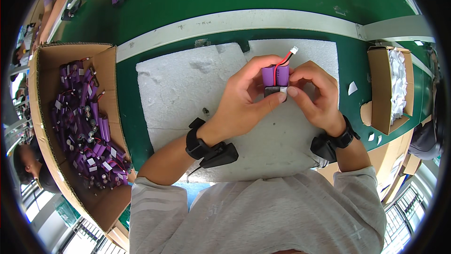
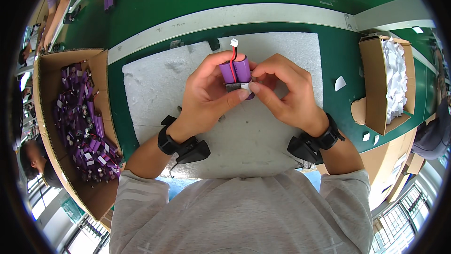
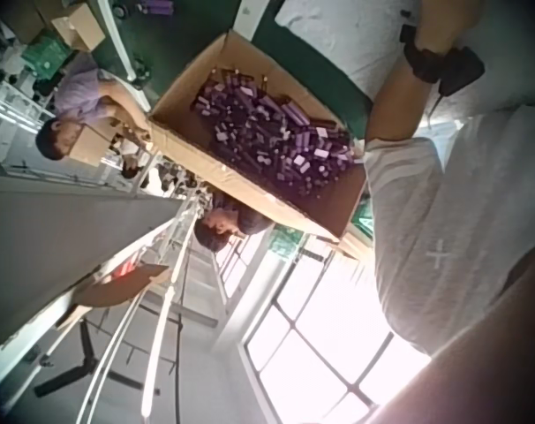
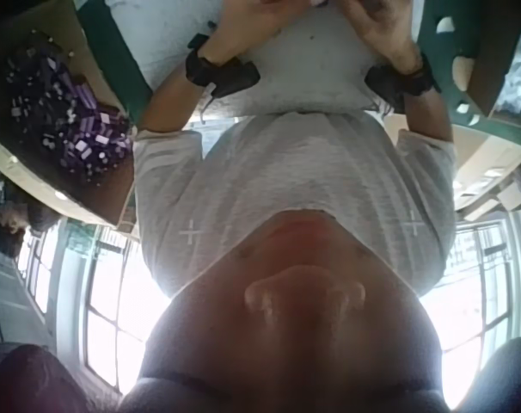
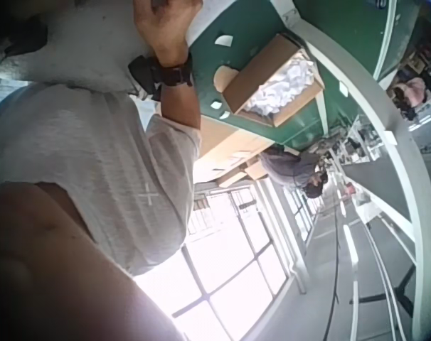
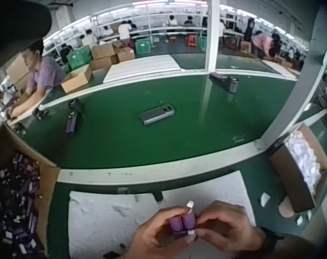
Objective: The person plugs a battery pack into a circuit board inside a fan housing and tucks it into place before setting the assembly aside. They then pick up another battery pack from a box and peel a sticker off of it.
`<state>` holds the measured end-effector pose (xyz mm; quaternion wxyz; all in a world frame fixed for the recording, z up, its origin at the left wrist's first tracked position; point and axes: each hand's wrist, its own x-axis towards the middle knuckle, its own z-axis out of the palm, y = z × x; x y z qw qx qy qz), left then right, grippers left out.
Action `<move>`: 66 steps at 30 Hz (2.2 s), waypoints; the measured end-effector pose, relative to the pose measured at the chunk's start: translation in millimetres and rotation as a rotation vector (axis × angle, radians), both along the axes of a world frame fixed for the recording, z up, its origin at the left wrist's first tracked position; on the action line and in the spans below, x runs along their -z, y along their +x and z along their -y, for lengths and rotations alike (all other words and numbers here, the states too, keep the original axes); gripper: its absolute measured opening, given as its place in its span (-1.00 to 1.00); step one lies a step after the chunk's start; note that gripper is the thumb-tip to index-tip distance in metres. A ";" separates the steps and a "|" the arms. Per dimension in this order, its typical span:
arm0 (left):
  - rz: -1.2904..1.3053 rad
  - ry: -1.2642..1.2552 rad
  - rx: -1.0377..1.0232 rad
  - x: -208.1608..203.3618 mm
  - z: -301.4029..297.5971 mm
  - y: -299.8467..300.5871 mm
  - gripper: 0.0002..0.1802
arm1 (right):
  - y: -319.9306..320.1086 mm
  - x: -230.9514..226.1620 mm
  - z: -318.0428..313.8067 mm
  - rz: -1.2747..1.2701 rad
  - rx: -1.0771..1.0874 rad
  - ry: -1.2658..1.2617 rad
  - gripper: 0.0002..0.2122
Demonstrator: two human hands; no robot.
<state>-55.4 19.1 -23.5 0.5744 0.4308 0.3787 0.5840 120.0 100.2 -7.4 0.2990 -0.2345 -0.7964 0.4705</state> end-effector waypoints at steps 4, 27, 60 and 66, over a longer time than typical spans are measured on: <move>0.010 0.004 -0.006 0.2 -0.1 0.9 -0.46 | -0.2 -0.9 0.1 0.001 0.002 -0.005 -0.85; 0.022 -0.019 -0.003 -0.8 -0.4 1.0 -0.46 | -0.1 0.0 0.6 0.019 0.020 -0.025 -0.85; -0.049 -0.068 -0.024 -4.6 0.9 1.8 -0.42 | -2.3 -1.7 0.1 -0.011 0.001 -0.011 -0.85; -0.053 -0.020 -0.070 0.0 0.3 1.8 -0.47 | -1.3 0.9 0.5 -0.046 -0.050 -0.114 -0.85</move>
